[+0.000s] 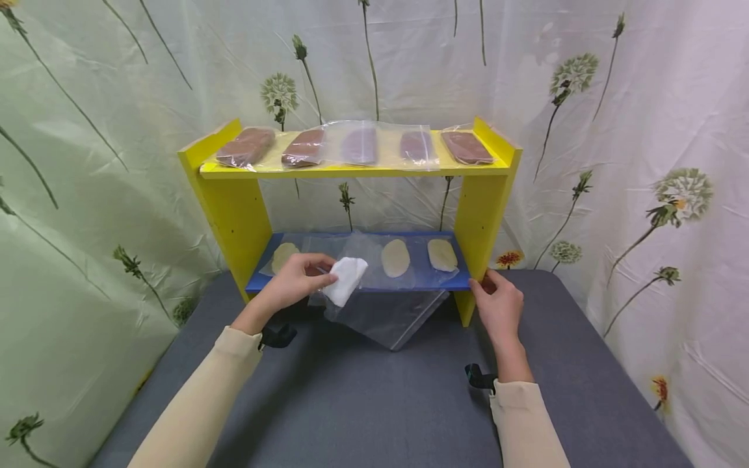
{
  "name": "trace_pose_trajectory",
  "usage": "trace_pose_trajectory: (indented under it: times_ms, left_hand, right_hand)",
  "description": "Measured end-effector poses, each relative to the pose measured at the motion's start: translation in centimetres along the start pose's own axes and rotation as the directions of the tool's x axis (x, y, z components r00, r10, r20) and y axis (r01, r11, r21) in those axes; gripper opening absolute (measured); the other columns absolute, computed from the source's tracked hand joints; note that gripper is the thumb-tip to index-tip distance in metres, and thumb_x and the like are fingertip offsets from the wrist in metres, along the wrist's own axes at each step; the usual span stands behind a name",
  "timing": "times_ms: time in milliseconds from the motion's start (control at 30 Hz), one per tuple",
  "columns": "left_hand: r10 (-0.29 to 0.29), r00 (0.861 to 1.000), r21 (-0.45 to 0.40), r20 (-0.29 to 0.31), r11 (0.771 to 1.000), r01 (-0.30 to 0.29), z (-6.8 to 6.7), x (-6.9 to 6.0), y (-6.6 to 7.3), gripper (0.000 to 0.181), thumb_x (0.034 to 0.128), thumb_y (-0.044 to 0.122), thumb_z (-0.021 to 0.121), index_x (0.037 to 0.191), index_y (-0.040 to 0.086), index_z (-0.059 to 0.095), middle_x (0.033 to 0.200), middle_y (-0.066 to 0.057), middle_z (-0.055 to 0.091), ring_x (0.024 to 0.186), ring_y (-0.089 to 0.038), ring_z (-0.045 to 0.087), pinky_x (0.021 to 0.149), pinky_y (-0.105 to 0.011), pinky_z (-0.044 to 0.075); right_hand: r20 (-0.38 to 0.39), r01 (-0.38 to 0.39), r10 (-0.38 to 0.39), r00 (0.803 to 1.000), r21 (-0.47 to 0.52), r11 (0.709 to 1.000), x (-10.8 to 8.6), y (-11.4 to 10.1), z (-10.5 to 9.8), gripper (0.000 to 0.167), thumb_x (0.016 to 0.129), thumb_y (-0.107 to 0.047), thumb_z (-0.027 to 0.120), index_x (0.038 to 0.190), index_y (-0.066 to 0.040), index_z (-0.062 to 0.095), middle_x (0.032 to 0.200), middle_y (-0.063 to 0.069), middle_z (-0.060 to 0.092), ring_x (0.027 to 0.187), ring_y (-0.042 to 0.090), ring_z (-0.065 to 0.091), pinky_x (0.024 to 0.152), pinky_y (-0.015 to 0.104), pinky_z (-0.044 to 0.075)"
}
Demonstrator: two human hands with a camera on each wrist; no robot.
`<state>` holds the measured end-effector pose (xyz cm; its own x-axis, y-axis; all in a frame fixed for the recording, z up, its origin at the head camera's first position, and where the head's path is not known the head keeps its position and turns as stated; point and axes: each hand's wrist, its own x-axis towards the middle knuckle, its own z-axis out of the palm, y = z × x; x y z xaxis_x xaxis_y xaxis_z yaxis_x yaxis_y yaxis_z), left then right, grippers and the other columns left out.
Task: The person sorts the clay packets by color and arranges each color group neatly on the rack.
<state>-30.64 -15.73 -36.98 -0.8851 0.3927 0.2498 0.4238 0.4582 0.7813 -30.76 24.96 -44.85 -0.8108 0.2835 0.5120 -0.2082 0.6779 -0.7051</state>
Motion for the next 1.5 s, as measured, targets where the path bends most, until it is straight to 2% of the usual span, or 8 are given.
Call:
trace_pose_trajectory:
  times_ms: [200,567,833,1033,1200,1300,1400,1500]
  left_hand:
    - [-0.055,0.993,-0.089,-0.108,0.995,0.046,-0.5,1.9,0.1,0.031,0.0953,0.021,0.072,0.123,0.007,0.069,0.11,-0.008,0.069,0.091,-0.022,0.069,0.071,-0.037,0.06]
    - [-0.217,0.946,-0.228,-0.241,0.96,0.162,0.7,4.8,-0.6,0.034,0.096,0.018,0.07,0.124,0.0,0.066,0.109,-0.016,0.069,0.079,-0.027,0.069,0.069,-0.036,0.061]
    - [-0.287,0.913,-0.118,-0.289,0.957,0.264,1.3,5.0,-1.5,0.022,0.0993,0.017,0.064,0.107,-0.004,0.064,0.09,-0.017,0.066,0.068,-0.022,0.066,0.063,-0.035,0.058]
    - [-0.291,0.888,0.103,-0.357,0.932,0.347,1.0,4.5,-2.0,0.044,0.1,0.021,0.06,0.137,-0.001,0.058,0.111,-0.019,0.069,0.072,-0.024,0.07,0.079,-0.047,0.057]
    - [-0.216,0.892,0.298,-0.397,0.889,0.348,1.3,3.5,-1.4,0.042,0.101,0.022,0.057,0.139,0.004,0.059,0.123,-0.018,0.066,0.093,-0.035,0.064,0.08,-0.053,0.053]
    - [-0.175,0.913,0.409,-0.369,0.852,0.328,1.7,3.0,-0.8,0.038,0.0997,0.025,0.06,0.132,0.006,0.066,0.128,-0.019,0.063,0.099,-0.037,0.063,0.077,-0.053,0.054]
    - [-0.141,0.937,0.508,-0.319,0.81,0.295,2.2,2.8,-0.3,0.033,0.0977,0.027,0.063,0.122,0.007,0.072,0.118,-0.019,0.066,0.097,-0.038,0.062,0.075,-0.051,0.054]
    - [-0.124,0.947,0.558,-0.296,0.783,0.277,2.5,2.8,-0.1,0.03,0.097,0.026,0.064,0.119,0.007,0.073,0.112,-0.017,0.068,0.095,-0.039,0.062,0.082,-0.052,0.052]
  right_hand:
    - [-0.002,0.001,-0.001,1.0,0.009,1.0,0.2,0.2,-0.4,0.026,0.094,-0.032,0.073,0.107,-0.009,0.075,0.09,0.012,0.073,0.082,0.025,0.063,0.064,0.028,0.045]
    - [-0.034,-0.004,0.004,0.999,0.003,1.0,-0.3,0.5,-1.3,0.025,0.095,-0.03,0.073,0.105,-0.008,0.076,0.089,0.013,0.073,0.081,0.025,0.063,0.063,0.027,0.044]
    - [-0.024,0.005,-0.006,1.0,-0.026,1.0,-0.4,0.6,-1.3,0.027,0.095,-0.031,0.072,0.106,-0.007,0.075,0.088,0.013,0.073,0.08,0.027,0.063,0.063,0.029,0.044]
    - [-0.01,0.026,-0.026,1.0,-0.027,0.999,-0.2,0.3,-0.7,0.027,0.095,-0.032,0.072,0.107,-0.008,0.075,0.088,0.012,0.073,0.08,0.028,0.065,0.062,0.031,0.046]
    - [-0.008,0.039,-0.039,0.999,-0.021,0.999,-0.2,0.2,-0.1,0.024,0.094,-0.031,0.073,0.103,-0.008,0.075,0.086,0.012,0.073,0.079,0.028,0.066,0.06,0.03,0.046]
    - [-0.012,0.035,-0.035,0.999,-0.014,0.999,-0.3,0.1,0.1,0.023,0.094,-0.03,0.074,0.102,-0.009,0.075,0.085,0.011,0.073,0.078,0.027,0.066,0.059,0.028,0.046]
    - [-0.012,0.032,-0.032,0.999,-0.005,0.999,-0.3,-0.1,0.2,0.023,0.094,-0.03,0.073,0.101,-0.008,0.075,0.085,0.012,0.073,0.078,0.027,0.065,0.058,0.027,0.046]
    - [-0.003,0.028,-0.028,1.0,-0.003,1.0,-0.1,-0.3,0.2,0.025,0.095,-0.031,0.073,0.103,-0.008,0.075,0.087,0.012,0.073,0.079,0.027,0.066,0.059,0.028,0.047]
